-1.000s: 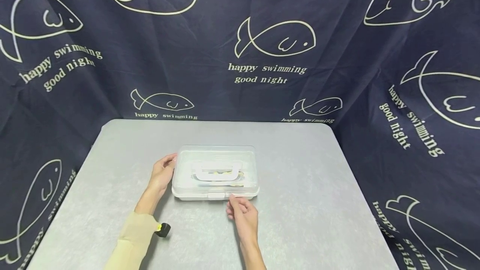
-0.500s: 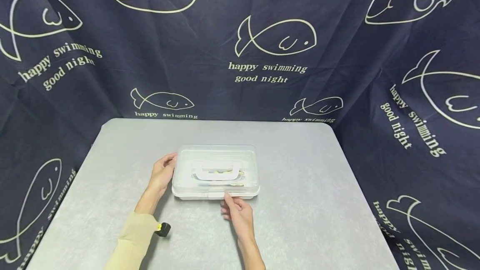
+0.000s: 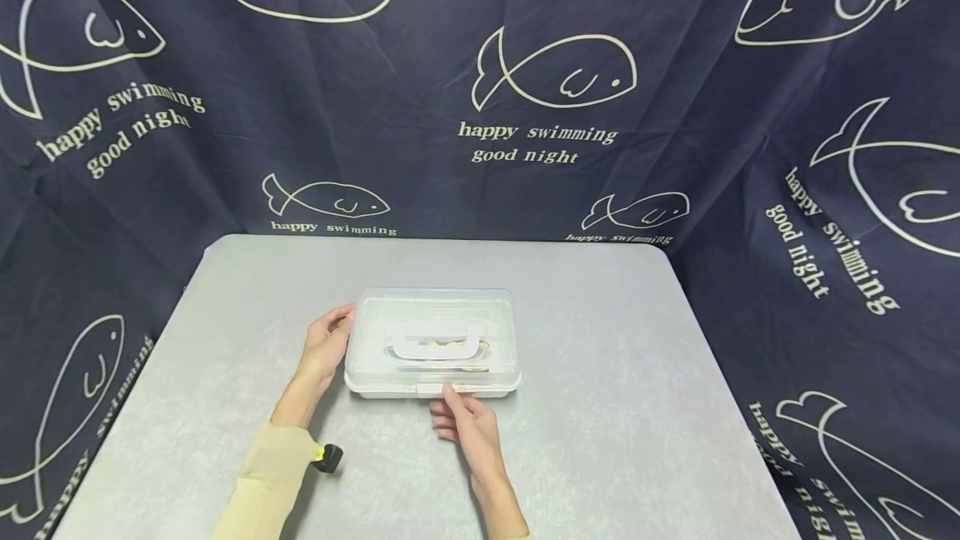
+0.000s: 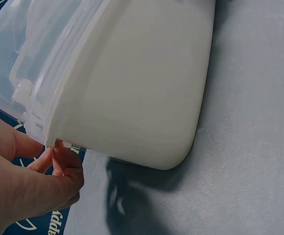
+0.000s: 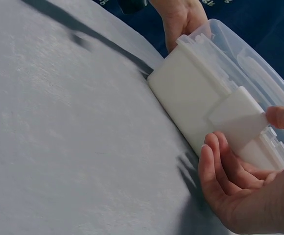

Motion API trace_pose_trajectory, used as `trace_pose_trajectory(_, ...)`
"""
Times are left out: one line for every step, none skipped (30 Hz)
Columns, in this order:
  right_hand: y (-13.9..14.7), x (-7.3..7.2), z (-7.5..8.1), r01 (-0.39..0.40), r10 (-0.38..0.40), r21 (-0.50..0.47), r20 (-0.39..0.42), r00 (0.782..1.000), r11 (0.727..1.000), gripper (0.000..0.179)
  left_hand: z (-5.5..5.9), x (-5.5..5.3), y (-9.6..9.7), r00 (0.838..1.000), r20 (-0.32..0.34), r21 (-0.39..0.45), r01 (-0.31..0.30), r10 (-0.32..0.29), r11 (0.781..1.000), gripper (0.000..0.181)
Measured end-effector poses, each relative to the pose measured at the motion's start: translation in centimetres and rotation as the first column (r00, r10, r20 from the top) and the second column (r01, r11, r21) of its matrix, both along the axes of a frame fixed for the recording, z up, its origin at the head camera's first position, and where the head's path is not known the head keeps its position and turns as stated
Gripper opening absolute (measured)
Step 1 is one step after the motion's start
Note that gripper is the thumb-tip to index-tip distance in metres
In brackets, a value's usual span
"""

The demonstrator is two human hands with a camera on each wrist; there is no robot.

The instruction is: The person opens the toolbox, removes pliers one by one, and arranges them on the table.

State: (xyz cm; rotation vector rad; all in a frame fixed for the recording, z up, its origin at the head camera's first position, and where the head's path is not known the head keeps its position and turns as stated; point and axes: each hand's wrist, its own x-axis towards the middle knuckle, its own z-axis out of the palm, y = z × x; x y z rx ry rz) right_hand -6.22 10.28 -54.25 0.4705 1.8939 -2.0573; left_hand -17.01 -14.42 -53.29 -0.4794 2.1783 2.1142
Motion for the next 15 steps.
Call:
trace_pose_trajectory(-0.03, -0.01, -0.03, -0.005, 0.005, -0.003, 0.002, 1.000, 1.000, 0.063, 0.01, 0.02, 0.02, 1.000, -0.002, -0.003, -0.001, 0.001, 1.000, 0.038)
trace_pose_trajectory(-0.06, -0.01, -0.05, -0.009, 0.009, -0.004, 0.003, 1.000, 1.000, 0.064, 0.01, 0.02, 0.03, 1.000, -0.001, -0.004, -0.003, 0.003, 1.000, 0.038)
trace_pose_trajectory(-0.10, 0.00, -0.07, -0.013, 0.013, -0.003, 0.003, 1.000, 1.000, 0.064, 0.02, 0.04, 0.03, 1.000, 0.000, -0.007, -0.007, 0.007, 1.000, 0.038)
trace_pose_trajectory(-0.15, 0.00, -0.09, -0.017, 0.017, -0.001, 0.000, 1.000, 1.000, 0.065, -0.01, 0.03, 0.03, 1.000, 0.000, -0.009, -0.012, 0.012, 1.000, 0.038)
trace_pose_trajectory(-0.19, 0.01, -0.12, -0.020, 0.020, 0.002, -0.004, 1.000, 1.000, 0.066, -0.04, 0.01, 0.03, 1.000, -0.001, -0.009, -0.017, 0.017, 1.000, 0.037)
trace_pose_trajectory(-0.25, 0.03, -0.09, -0.022, 0.022, 0.006, -0.005, 1.000, 1.000, 0.066, -0.06, 0.01, 0.03, 1.000, -0.002, -0.012, -0.020, 0.020, 1.000, 0.037)
trace_pose_trajectory(-0.28, 0.03, -0.11, -0.024, 0.024, 0.010, -0.009, 1.000, 1.000, 0.066, -0.08, 0.01, 0.03, 1.000, -0.004, -0.013, -0.024, 0.024, 1.000, 0.037)
trace_pose_trajectory(-0.31, 0.03, -0.14, -0.026, 0.026, 0.014, -0.014, 1.000, 1.000, 0.066, -0.10, -0.01, 0.03, 1.000, -0.005, -0.010, -0.029, 0.029, 1.000, 0.037)
trace_pose_trajectory(-0.32, 0.03, -0.16, -0.025, 0.026, 0.018, -0.019, 0.999, 1.000, 0.066, -0.11, -0.01, 0.05, 1.000, -0.006, -0.012, -0.030, 0.030, 0.999, 0.037)
trace_pose_trajectory(-0.32, 0.02, -0.18, -0.024, 0.025, 0.022, -0.022, 0.999, 0.999, 0.066, -0.10, 0.00, 0.07, 1.000, -0.007, -0.013, -0.030, 0.030, 0.999, 0.037)
trace_pose_trajectory(-0.31, 0.02, -0.19, -0.023, 0.023, 0.024, -0.024, 0.999, 0.999, 0.066, -0.06, 0.04, 0.10, 1.000, -0.006, -0.016, -0.028, 0.028, 0.999, 0.037)
trace_pose_trajectory(-0.30, 0.02, -0.20, -0.019, 0.020, 0.024, -0.026, 0.999, 1.000, 0.065, -0.04, 0.10, 0.13, 1.000, -0.005, -0.024, -0.022, 0.022, 0.999, 0.038)
trace_pose_trajectory(-0.28, 0.01, -0.21, -0.016, 0.016, 0.023, -0.027, 1.000, 1.000, 0.065, -0.04, 0.12, 0.15, 1.000, -0.003, -0.028, -0.021, 0.021, 0.999, 0.038)
trace_pose_trajectory(-0.27, 0.01, -0.22, -0.013, 0.014, 0.021, -0.027, 1.000, 1.000, 0.065, -0.02, 0.15, 0.19, 1.000, -0.002, -0.031, -0.019, 0.019, 0.999, 0.039)
trace_pose_trajectory(-0.25, 0.01, -0.25, -0.010, 0.010, 0.019, -0.026, 1.000, 1.000, 0.064, 0.01, 0.20, 0.22, 1.000, 0.001, -0.033, -0.016, 0.016, 0.999, 0.039)
